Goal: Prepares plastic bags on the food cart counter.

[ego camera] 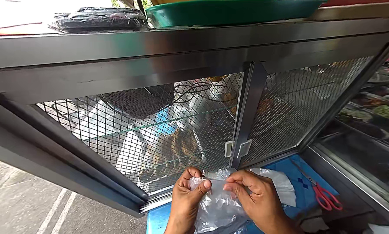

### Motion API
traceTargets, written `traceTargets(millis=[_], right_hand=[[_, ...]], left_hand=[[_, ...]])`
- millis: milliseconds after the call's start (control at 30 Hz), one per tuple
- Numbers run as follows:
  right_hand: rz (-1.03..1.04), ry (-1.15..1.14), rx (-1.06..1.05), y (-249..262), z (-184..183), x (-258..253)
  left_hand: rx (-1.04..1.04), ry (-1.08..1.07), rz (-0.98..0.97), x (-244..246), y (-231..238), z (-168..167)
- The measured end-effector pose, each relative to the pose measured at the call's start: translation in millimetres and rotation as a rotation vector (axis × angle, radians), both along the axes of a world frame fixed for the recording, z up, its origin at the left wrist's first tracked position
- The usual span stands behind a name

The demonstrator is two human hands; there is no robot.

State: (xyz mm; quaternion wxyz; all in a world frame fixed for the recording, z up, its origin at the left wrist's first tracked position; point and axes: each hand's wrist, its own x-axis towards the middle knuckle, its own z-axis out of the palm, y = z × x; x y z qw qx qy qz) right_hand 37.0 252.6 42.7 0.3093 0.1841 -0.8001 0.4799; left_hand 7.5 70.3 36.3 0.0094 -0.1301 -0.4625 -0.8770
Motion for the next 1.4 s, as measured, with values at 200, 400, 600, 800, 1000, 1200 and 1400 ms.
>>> traceTargets(millis=[200,400,600,800,1000,1200,1400], right_hand=[[0.272,-0.06,-0.285,3,2,0],[0.849,-0.633,-1.073,13,2,15],[0.528,-0.424,-0.85,19,-6,-18],[-0.139,-0.329,0.128,20,-67,-33],[-0.155,-1.041,0.337,18,-156,-6],[-0.153,-1.028,0.452,30,-196,-10],[0.087,-0.803,0.185,52,-134,-13]], left_hand=[[-0.089,0.146,-0.315,-4,-10,-23],[-0.081,0.086,-0.66,3,-27,-57],[-0.059,-0.07,-0.246,-15,-20,-46],[-0.573,-0.281,0.036,-17,-1,-86],[-1.455,-0.328,-0.174,-14,10,-179],[-1.595,-0.271,-0.251,-18,14,-194],[-1.061,0.01,-0.162,-33,-33,-167]])
